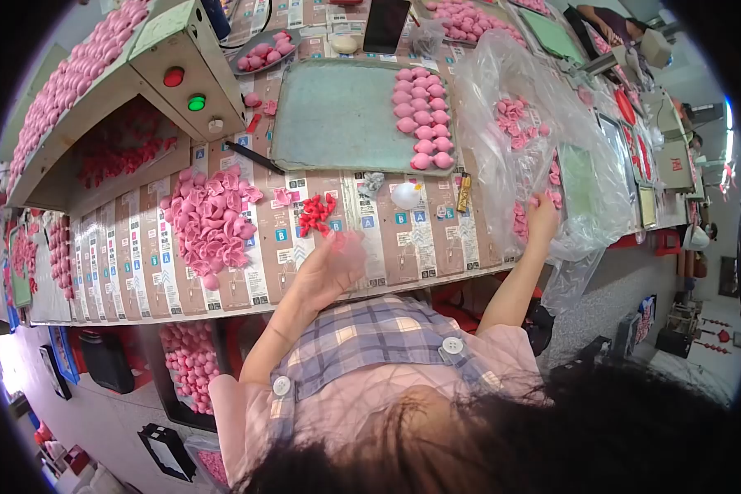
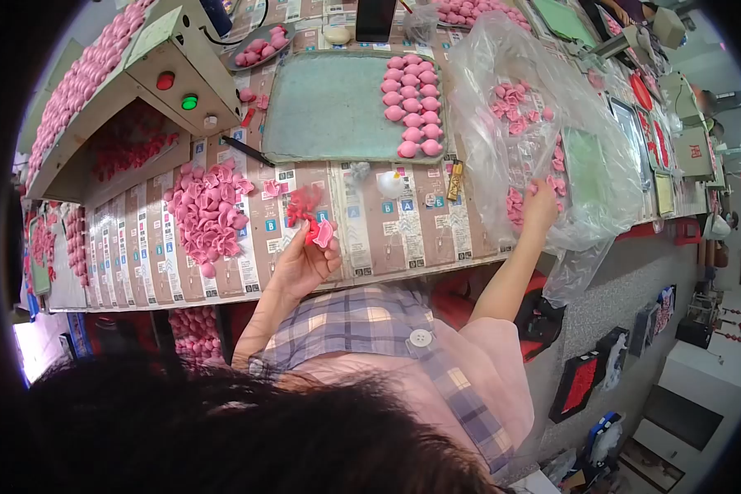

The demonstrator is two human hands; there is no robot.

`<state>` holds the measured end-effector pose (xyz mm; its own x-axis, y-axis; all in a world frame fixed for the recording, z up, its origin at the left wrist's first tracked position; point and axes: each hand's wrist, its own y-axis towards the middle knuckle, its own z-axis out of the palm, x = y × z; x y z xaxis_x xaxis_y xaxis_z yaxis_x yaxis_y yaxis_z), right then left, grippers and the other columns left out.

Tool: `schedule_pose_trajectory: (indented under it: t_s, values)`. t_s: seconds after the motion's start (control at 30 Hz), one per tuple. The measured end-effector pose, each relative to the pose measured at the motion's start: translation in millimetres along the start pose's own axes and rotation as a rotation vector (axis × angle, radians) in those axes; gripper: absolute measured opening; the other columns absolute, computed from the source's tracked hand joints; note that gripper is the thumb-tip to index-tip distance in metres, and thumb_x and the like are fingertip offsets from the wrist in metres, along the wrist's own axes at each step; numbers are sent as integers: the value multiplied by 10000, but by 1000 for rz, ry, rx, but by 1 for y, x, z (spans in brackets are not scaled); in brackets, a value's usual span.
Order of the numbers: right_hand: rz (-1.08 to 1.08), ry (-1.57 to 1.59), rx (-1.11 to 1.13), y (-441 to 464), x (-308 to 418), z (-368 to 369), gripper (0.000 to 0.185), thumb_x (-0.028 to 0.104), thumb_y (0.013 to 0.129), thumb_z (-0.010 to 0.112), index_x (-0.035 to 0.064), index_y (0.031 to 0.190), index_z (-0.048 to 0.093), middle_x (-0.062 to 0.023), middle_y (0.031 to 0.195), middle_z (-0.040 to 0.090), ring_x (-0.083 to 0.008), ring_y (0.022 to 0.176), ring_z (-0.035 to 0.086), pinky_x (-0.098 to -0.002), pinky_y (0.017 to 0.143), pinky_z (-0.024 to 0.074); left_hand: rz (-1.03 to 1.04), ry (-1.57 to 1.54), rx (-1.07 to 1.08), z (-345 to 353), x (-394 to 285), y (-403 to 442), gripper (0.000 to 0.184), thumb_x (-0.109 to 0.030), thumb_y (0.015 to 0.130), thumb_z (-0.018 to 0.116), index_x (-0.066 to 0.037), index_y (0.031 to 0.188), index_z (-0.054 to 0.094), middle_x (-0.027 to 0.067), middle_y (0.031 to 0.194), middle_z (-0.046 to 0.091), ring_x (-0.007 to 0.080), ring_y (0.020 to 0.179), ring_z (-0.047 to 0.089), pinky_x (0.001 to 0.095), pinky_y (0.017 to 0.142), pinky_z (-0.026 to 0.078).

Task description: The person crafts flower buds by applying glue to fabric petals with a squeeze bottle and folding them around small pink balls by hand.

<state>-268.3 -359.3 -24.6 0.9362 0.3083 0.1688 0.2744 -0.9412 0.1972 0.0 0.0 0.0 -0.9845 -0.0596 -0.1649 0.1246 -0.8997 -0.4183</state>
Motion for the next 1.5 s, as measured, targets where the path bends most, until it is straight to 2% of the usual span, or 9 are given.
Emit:
schedule_pose_trajectory:
  t_s: [0.07,0.17,0.33,0.4,0.63,0.93,1.13,1.23,1.5]
  values:
    - [-46,148,-184,-7,9,-20,200,153,801,554,63,971,609,-98,914,625,-239,815,593,-377,708,462,12,38,-37,3,1,0,389,-362,873,465,-26,1067,500,102,879,570,167,743,531,297,736,446]
    - [-72,591,-156,-43,75,-77,195,131,798,575,51,974,601,-64,871,620,-177,774,577,-304,696,458,6,139,57,-12,-1,2,413,-397,842,507,-78,1105,491,23,1024,543,159,919,542,302,747,457]
    - [-446,873,586,-120,181,-72,261,137,773,616,42,1011,570,-67,896,608,-139,772,573,-264,716,451,22,124,-51,-2,2,1,383,-359,867,474,-53,1096,491,91,954,572,168,836,554,303,753,464]
    - [-480,938,697,-153,201,-27,230,143,773,606,47,980,573,-90,869,601,-180,740,589,-287,670,467,33,116,-75,1,1,1,370,-338,878,459,-38,1092,489,128,924,587,171,782,565,307,751,473]
    - [-759,599,367,-168,213,1,202,155,735,617,90,922,574,-89,784,512,-276,729,544,-353,606,442,47,59,-50,-8,-3,-5,379,-317,879,456,-34,1131,466,160,992,585,178,782,584,311,754,493]
    - [-731,637,392,-167,206,2,202,135,691,640,93,869,554,-79,824,511,-277,742,536,-357,630,445,49,43,-30,-10,-4,-2,373,-309,875,468,-31,1124,465,171,1013,575,171,786,585,314,752,499]
    - [-493,779,494,-153,217,-45,259,179,680,674,85,900,576,-52,788,507,-204,642,515,-307,579,432,86,132,-5,2,-7,-7,366,-311,882,463,-29,1115,468,169,1021,573,162,792,580,309,770,492]
    - [-584,970,485,-141,223,-72,295,113,664,699,53,930,584,-46,784,507,-120,623,469,-235,553,391,116,253,-9,-6,-3,-3,369,-312,871,487,-44,1125,479,108,1042,562,155,889,554,302,797,458]
    - [-791,779,494,-148,245,-74,285,198,681,670,71,915,568,-91,833,527,-268,785,532,-355,667,427,254,428,17,3,1,-3,310,-232,892,451,-30,1126,469,110,1079,548,164,989,531,297,843,433]
